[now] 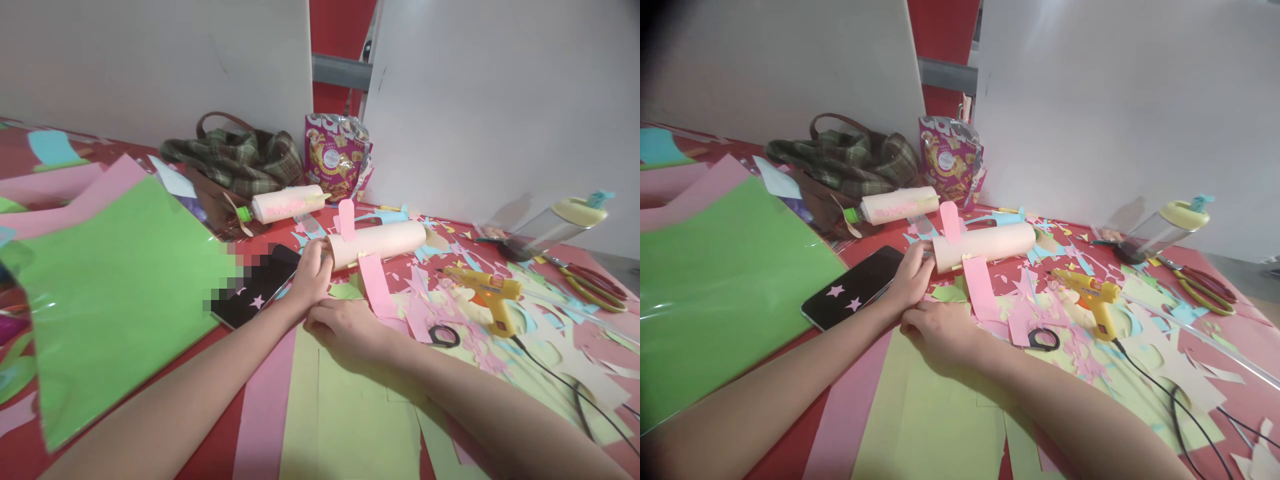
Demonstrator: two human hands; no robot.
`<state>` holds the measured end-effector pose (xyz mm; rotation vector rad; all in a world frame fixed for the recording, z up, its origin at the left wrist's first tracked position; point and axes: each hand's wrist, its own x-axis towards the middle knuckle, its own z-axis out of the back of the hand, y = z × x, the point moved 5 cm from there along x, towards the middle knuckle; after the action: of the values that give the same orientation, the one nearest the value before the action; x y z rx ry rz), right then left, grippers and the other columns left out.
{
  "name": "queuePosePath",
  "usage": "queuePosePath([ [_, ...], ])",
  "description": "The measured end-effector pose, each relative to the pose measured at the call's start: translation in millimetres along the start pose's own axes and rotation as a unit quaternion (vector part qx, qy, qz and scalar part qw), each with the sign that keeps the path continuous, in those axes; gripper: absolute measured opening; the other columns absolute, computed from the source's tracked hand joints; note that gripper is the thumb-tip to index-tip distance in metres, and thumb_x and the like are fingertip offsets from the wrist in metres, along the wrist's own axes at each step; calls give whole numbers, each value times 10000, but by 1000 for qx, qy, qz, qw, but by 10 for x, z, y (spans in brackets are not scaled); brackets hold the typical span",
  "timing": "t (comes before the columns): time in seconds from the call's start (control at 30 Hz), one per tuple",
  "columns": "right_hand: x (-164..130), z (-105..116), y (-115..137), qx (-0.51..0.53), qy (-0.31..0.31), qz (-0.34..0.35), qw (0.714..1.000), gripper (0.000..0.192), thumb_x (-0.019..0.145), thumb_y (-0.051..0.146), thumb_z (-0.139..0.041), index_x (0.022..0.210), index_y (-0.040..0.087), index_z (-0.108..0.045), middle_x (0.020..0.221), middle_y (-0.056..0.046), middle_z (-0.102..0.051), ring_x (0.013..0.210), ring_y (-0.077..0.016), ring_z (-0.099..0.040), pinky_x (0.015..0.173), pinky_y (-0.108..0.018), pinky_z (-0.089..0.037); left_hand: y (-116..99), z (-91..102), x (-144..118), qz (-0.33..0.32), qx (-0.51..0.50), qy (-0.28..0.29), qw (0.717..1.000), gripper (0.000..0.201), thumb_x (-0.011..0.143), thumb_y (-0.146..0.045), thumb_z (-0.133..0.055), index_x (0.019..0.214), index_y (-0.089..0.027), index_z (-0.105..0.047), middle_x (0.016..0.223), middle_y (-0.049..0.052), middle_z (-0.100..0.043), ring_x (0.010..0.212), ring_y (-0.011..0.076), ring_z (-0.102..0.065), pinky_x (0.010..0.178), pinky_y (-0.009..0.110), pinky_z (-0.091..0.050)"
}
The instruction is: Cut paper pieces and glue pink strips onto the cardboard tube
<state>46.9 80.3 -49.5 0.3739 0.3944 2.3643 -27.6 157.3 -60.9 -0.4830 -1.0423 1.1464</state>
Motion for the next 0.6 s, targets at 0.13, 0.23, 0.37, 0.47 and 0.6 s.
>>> queuePosePath([
  [0.13,2,-4,11,-50,-7,4,999,182,822,221,-350,733,174,-501,675,2,-553,545,-91,-449,448,-232,-207,-4,1,0,2,-5,3,1000,117,774,-154,-346,857,-179,-425,948,70,-476,936,177,-442,811,334,-382],
  [0.23,0,5,28,-75,-11,11,997,211,832,238,-322,716,172,-487,650,5,-533,523,-87,-417,437,-237,-190,-7,6,-1,4,-4,5,1000,116,775,-149,-343,853,-176,-425,943,71,-478,930,176,-443,817,334,-378],
  [0.37,-8,31,46,-74,-11,18,997,199,823,217,-323,718,167,-484,655,5,-524,516,-82,-394,428,-230,-191,-12,13,1,2,-4,1,1000,118,777,-144,-340,854,-169,-426,949,75,-479,933,173,-439,818,328,-376],
  [0.47,-18,27,50,-67,-13,26,997,190,812,191,-332,701,159,-484,647,3,-517,502,-78,-375,423,-223,-202,-12,9,3,2,-2,1,1000,119,776,-141,-342,856,-168,-426,944,75,-479,927,172,-441,816,326,-374],
  [0.6,-23,30,34,-75,-17,47,996,189,803,192,-355,679,158,-494,653,2,-506,484,-75,-364,430,-216,-241,-27,9,-1,-2,1,-1,1000,121,771,-129,-341,847,-171,-426,934,73,-475,924,172,-443,812,322,-370],
])
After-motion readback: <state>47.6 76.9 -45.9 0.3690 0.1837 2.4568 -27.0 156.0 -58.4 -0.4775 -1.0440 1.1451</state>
